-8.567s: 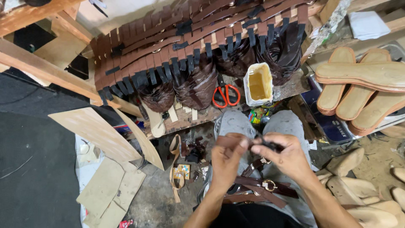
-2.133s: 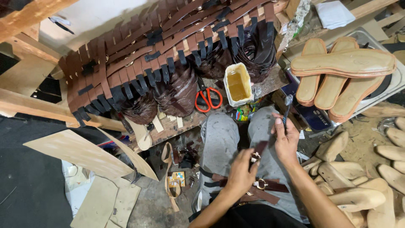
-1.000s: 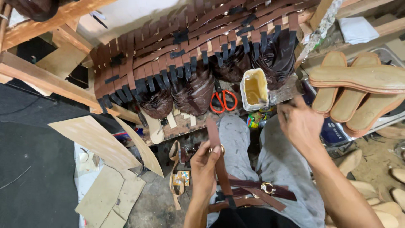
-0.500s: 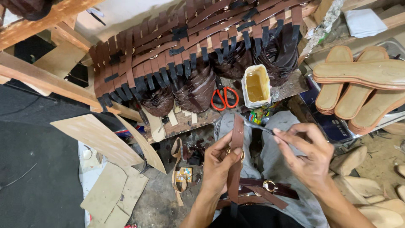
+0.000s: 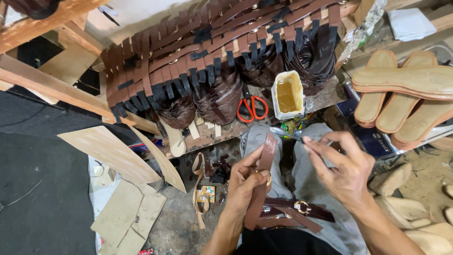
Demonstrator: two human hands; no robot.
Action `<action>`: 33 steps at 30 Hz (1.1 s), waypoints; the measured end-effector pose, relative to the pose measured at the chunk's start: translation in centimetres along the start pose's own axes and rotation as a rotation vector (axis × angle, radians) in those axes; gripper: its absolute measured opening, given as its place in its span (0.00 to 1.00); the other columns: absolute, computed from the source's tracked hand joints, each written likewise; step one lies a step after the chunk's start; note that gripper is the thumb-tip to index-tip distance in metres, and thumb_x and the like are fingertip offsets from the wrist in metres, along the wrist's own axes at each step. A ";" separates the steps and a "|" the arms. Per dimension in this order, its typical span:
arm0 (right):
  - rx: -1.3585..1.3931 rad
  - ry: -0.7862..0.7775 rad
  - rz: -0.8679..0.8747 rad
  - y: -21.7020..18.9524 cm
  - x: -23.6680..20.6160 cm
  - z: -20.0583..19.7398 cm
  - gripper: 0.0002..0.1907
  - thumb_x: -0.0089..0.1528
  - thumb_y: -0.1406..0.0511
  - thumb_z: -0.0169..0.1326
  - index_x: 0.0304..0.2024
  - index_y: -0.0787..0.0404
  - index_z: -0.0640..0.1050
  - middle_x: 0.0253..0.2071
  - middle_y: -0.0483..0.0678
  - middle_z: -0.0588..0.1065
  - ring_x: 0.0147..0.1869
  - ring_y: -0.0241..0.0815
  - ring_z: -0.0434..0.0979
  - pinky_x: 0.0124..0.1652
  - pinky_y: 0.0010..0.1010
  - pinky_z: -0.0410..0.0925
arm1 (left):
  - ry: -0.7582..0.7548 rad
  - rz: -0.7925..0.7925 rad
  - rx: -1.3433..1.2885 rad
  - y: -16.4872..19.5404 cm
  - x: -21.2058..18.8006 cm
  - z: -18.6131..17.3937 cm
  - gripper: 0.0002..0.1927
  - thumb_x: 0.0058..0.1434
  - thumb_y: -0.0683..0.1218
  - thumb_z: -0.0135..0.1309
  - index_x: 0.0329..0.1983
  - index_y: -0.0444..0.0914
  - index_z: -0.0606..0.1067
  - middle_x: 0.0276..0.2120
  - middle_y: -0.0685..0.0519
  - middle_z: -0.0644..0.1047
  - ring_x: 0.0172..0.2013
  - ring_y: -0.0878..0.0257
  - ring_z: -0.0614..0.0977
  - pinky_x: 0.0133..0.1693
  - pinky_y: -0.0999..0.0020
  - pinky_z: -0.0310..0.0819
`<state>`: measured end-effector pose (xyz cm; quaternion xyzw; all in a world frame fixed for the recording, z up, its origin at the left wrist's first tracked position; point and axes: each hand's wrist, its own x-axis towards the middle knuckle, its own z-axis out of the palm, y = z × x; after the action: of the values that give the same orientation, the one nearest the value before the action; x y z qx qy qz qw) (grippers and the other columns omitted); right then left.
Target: The person sits on the floor at a low workbench, dips a small applicator into a container of adhesive and spreads it along leather straps, then hangs the treated straps on a rack above the bench. Later the person picks up insoles and marks a pink pad with a pen.
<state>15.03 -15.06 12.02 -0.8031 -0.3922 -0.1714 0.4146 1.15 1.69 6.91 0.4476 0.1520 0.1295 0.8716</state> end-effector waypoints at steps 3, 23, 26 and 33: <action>0.018 0.004 -0.083 0.1 -0.1 0.0 0.15 0.54 0.72 0.68 0.43 0.58 0.86 0.36 0.46 0.73 0.29 0.35 0.72 0.29 0.29 0.64 | 0.025 -0.024 0.015 0.3 0.0 0.4 0.35 0.56 0.33 0.50 0.71 0.30 0.67 0.37 0.57 0.79 0.29 0.74 0.74 0.33 0.77 0.69; -0.012 0.029 0.016 0.4 -1.4 1.0 0.11 0.56 0.72 0.70 0.41 0.60 0.85 0.36 0.48 0.75 0.27 0.35 0.72 0.26 0.27 0.63 | 0.067 0.108 0.085 -1.7 0.5 0.7 0.30 0.64 0.35 0.54 0.71 0.31 0.67 0.43 0.60 0.78 0.37 0.74 0.74 0.40 0.77 0.69; 0.056 0.048 -0.031 0.4 -1.5 1.2 0.11 0.56 0.72 0.69 0.41 0.61 0.85 0.36 0.47 0.74 0.28 0.33 0.72 0.27 0.26 0.64 | 0.122 0.070 0.052 -1.9 0.4 0.6 0.30 0.62 0.36 0.54 0.70 0.33 0.66 0.45 0.61 0.80 0.40 0.75 0.77 0.43 0.78 0.72; 0.181 0.101 -0.014 0.9 -2.3 2.1 0.11 0.60 0.72 0.67 0.45 0.61 0.83 0.40 0.47 0.74 0.37 0.35 0.77 0.34 0.24 0.71 | -0.037 0.032 -0.358 -1.3 0.7 0.7 0.34 0.65 0.39 0.57 0.75 0.32 0.64 0.30 0.59 0.74 0.26 0.71 0.71 0.30 0.74 0.67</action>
<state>14.20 -14.80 8.94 -0.7497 -0.3904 -0.1784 0.5036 2.18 0.73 6.14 0.2900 0.1031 0.1601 0.9379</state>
